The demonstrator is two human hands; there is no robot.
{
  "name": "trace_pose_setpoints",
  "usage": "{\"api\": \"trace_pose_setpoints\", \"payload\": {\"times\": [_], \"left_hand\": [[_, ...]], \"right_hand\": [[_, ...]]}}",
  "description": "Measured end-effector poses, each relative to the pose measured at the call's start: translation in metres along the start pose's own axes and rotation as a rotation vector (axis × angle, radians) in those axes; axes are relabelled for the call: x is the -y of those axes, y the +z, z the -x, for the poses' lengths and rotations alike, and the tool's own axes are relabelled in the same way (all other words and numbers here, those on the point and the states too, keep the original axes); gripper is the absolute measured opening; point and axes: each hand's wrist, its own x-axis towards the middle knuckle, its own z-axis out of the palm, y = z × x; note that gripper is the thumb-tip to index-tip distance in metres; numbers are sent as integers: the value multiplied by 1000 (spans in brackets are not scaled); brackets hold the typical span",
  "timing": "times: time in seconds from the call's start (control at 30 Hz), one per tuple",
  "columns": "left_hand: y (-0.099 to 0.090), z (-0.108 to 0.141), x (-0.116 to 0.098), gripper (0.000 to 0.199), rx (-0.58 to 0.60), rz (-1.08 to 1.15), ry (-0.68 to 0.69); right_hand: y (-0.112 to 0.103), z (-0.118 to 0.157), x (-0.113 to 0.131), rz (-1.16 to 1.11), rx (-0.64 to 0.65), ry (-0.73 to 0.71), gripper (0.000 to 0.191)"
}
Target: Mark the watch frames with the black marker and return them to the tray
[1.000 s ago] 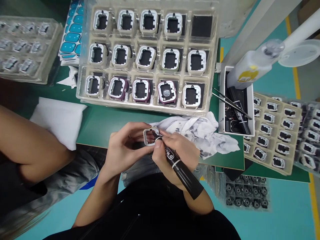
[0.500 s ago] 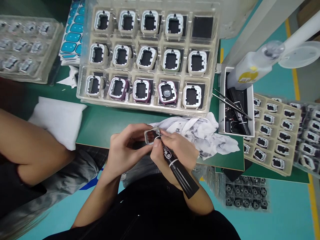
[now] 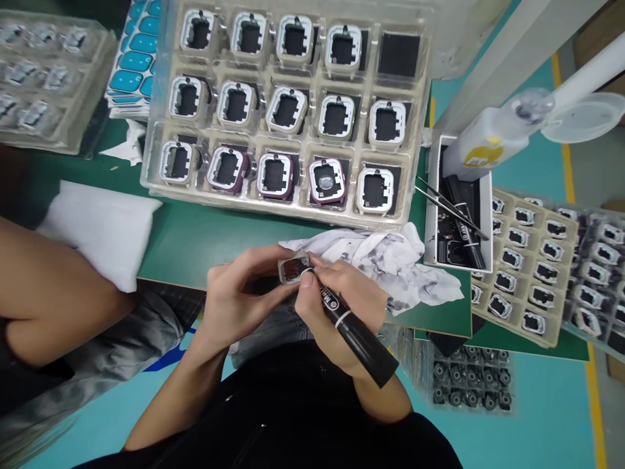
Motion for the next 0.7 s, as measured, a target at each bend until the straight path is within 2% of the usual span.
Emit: {"api": "trace_pose_setpoints", "payload": {"times": [0.13,0.33,0.47,0.7], "left_hand": [[-1,-3,-4,42,30,76,-53],[-1,-8,-8,57,49,308,-166],[-1,-10,-8,58,62,313,-207],[-1,-10,-9,51,68,273,-177]], "right_hand": [[0,0,-1,5,10,-18,15],[-1,3,-5,-104,-27,8,18],[-2,3,-6,-114,-20,11,20],[4,4,-2,-68,-79,-12,25]]}}
